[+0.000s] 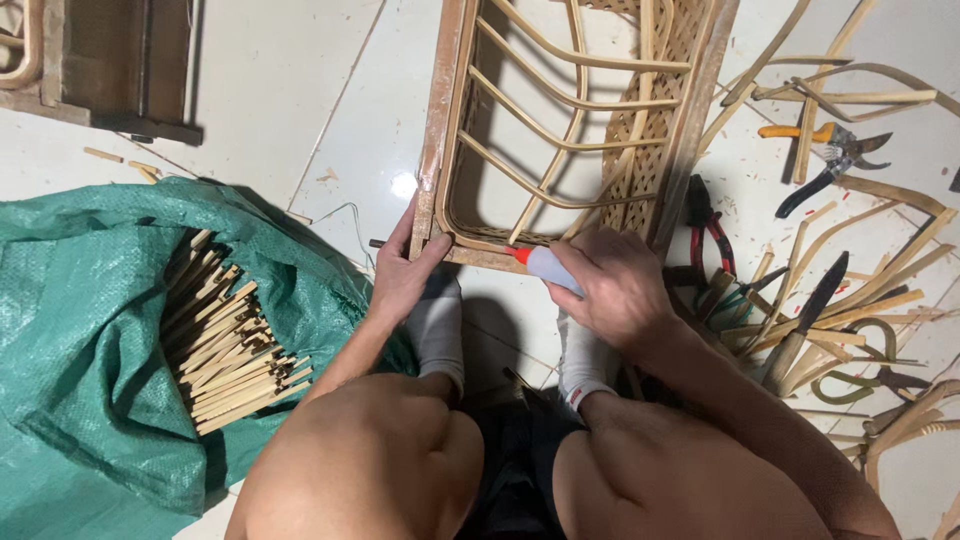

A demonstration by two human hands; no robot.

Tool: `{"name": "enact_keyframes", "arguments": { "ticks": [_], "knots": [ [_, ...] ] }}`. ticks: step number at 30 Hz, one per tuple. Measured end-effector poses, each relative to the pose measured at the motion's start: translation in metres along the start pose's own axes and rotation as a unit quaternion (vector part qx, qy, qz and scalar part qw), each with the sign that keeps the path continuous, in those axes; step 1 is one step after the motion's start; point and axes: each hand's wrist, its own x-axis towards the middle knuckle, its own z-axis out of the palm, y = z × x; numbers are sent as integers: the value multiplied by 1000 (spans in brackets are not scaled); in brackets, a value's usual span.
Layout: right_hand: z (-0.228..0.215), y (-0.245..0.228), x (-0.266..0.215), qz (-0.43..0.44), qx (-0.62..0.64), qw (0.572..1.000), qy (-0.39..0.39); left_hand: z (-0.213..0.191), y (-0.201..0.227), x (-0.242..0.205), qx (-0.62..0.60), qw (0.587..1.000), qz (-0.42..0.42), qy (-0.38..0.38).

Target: The person assembles a rectangular woven basket by hammering its frame, applying glue to the edges, and inserting a curved bamboo strip into the top rim. They use a hammer, glue bottle, and pliers to secure and trim the components.

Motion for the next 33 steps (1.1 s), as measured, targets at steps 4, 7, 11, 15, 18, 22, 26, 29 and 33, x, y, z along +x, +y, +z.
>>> {"name": "enact_keyframes", "arguments": {
  "ticks": [4,7,11,15,18,22,26,29,33],
  "knots": [
    [8,1,4,-32,1,999,19,1,-3,0,4,1000,7,19],
    [7,2,6,-30,10,999,-7,2,-6,-1,15,999,20,23],
    [-11,10,26,-55,89,994,24,4,-7,0,2,999,17,33],
    [-31,28,63,-92,-31,994,56,8,-8,0,-26,998,15,59],
    [-21,39,103,-171,-53,982,65,10,-8,0,-40,997,18,68],
    [2,52,146,-275,-56,956,82,9,-9,-1,-29,996,31,78],
    [18,57,165,-329,-47,940,80,9,-10,-1,-2,997,20,81],
    [20,55,167,-331,-47,940,71,11,-11,-2,-30,996,29,80],
    [20,50,168,-329,-40,941,66,10,-10,-3,-23,996,29,79]
  ]
}}
